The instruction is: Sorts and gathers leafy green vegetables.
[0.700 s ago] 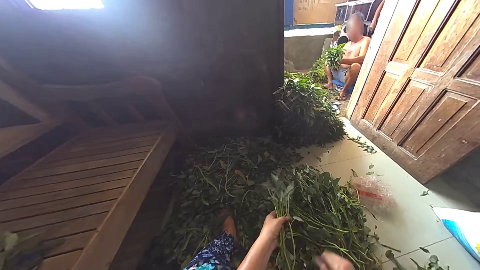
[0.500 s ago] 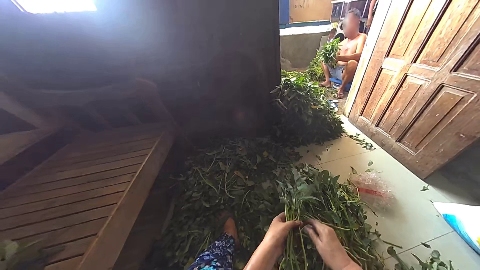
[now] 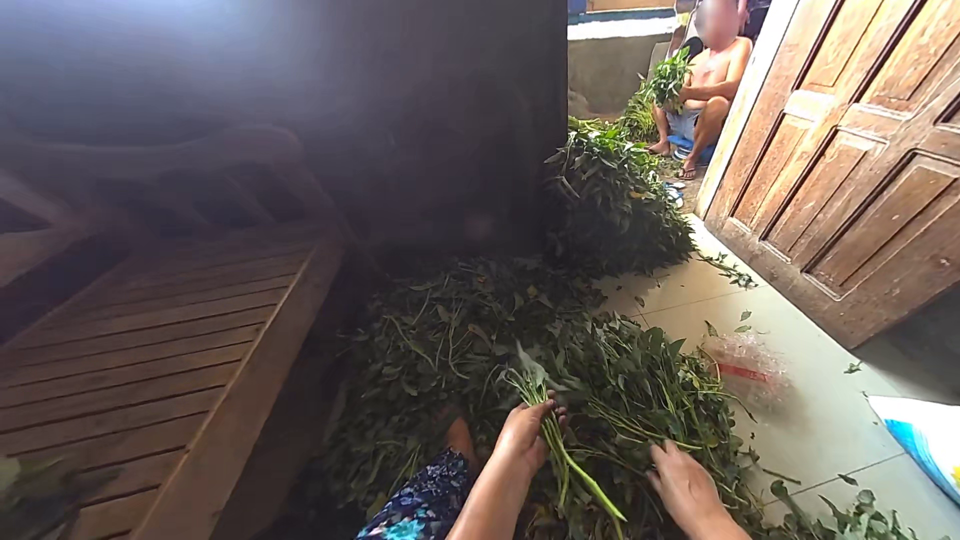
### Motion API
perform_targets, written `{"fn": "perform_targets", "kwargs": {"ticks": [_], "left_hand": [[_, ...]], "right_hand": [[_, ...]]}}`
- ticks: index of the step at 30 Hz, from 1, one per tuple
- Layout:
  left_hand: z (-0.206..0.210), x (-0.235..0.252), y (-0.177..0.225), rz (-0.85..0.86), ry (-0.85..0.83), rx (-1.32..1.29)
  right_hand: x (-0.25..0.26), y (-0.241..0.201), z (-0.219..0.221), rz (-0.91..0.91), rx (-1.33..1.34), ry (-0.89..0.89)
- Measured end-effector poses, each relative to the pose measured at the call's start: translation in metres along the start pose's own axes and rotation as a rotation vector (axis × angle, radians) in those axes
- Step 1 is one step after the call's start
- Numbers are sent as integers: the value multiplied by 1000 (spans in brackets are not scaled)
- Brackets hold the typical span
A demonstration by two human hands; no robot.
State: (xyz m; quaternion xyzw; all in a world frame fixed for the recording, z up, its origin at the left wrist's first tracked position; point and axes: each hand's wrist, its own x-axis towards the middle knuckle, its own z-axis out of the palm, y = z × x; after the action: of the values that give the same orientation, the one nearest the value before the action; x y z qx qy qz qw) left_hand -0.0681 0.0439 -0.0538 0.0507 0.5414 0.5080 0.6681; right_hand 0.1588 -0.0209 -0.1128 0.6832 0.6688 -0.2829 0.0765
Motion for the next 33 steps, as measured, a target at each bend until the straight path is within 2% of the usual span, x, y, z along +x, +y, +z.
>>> {"fn": "perform_targets", "kwargs": {"ticks": [2, 5, 9, 12, 14, 16, 19, 22, 24, 28, 33], "left_hand": [[5, -4, 9, 91, -18, -19], [7, -9, 24, 227, -19, -129], [2, -7, 34, 187, -65, -274], [0, -6, 40, 131, -129, -330], [0, -5, 45, 182, -118, -354], [1, -5, 46, 254, -80, -380], [6, -4, 43, 256, -98, -389], [15, -5, 33, 137, -131, -315], [22, -5, 25, 129, -131, -212], [35, -18, 2, 218, -121, 46], [49, -38, -30, 235, -240, 292]], "right_hand": [[12, 2, 3, -22, -120, 3], [24, 4, 23, 27, -270, -156], [38, 19, 29, -73, -283, -174], [40, 38, 1, -150, -50, -145], [34, 50, -28, -238, 228, -115], [26, 61, -48, -224, 516, -116], [13, 63, -52, -203, 999, -56], [3, 50, -47, -185, 1345, -2], [-2, 39, -43, -178, 1483, 37], [-9, 22, -29, -183, 1641, 53], [-11, 5, -14, -244, 1544, 117]]}}
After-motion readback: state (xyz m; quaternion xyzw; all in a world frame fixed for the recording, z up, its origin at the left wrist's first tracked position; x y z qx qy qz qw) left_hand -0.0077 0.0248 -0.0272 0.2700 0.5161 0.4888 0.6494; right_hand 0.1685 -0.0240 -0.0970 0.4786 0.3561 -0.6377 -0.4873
